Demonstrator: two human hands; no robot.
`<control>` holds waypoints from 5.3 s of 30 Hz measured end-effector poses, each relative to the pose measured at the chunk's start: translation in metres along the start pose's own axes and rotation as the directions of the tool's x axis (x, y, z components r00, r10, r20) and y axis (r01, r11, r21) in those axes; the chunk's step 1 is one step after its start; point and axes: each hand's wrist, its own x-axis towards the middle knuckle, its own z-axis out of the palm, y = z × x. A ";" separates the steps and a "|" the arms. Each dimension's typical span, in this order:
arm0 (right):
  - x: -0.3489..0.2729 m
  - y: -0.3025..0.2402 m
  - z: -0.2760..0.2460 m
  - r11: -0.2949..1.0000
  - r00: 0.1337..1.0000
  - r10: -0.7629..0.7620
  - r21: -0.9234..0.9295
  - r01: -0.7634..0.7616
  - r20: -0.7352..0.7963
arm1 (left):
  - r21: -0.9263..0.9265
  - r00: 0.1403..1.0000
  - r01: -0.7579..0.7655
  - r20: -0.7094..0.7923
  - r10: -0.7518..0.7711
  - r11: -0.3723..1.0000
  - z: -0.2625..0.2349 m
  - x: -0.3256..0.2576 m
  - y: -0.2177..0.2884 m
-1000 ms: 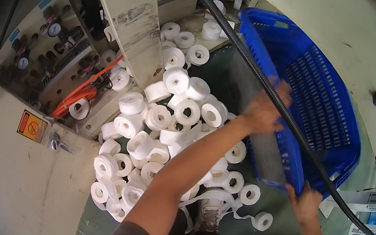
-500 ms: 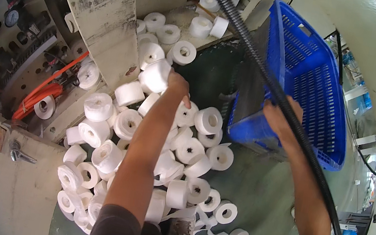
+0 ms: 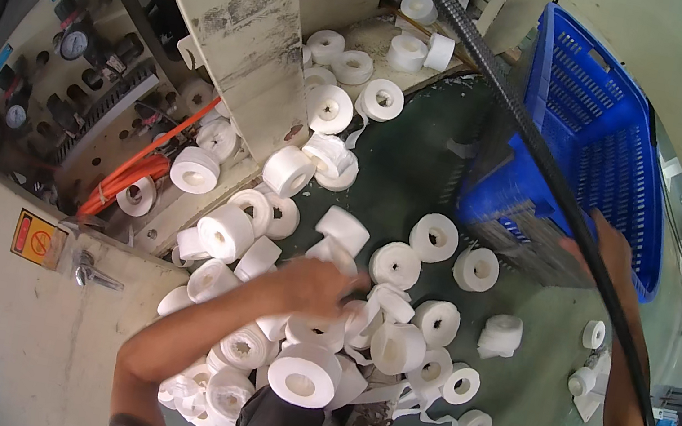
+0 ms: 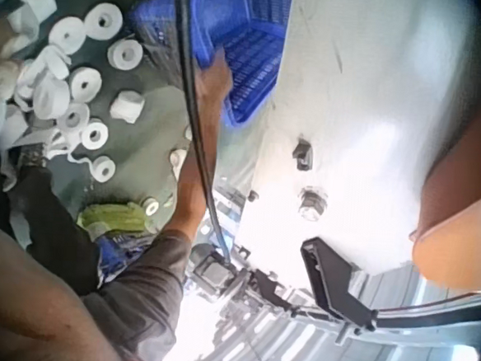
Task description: The person collects white toilet paper rolls from a conveyor belt and places them into a blue crate. They then move the crate, open a large white sack, and pour the rolls into it. Finally, they gather additional rolls from the floor and place them into another blue crate.
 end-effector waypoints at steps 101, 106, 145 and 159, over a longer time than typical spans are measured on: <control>-0.110 -0.194 0.020 0.968 0.964 -0.247 -0.061 0.242 -0.098 | -0.237 0.607 0.116 -0.752 -0.258 0.965 0.125 0.117 -0.027; -0.105 -0.194 0.021 0.969 0.966 -0.240 0.034 0.244 -0.092 | -0.297 0.585 0.030 -0.769 -0.258 0.954 0.118 0.124 -0.034; -0.150 -0.180 0.050 0.985 0.946 -0.040 -0.173 -0.017 -0.321 | -0.436 0.504 0.092 -0.755 -0.419 0.895 0.172 0.033 -0.075; -0.151 -0.192 0.046 0.981 0.936 -0.039 -0.190 -0.029 -0.350 | -0.422 0.496 0.117 -0.759 -0.422 0.899 0.172 0.042 -0.076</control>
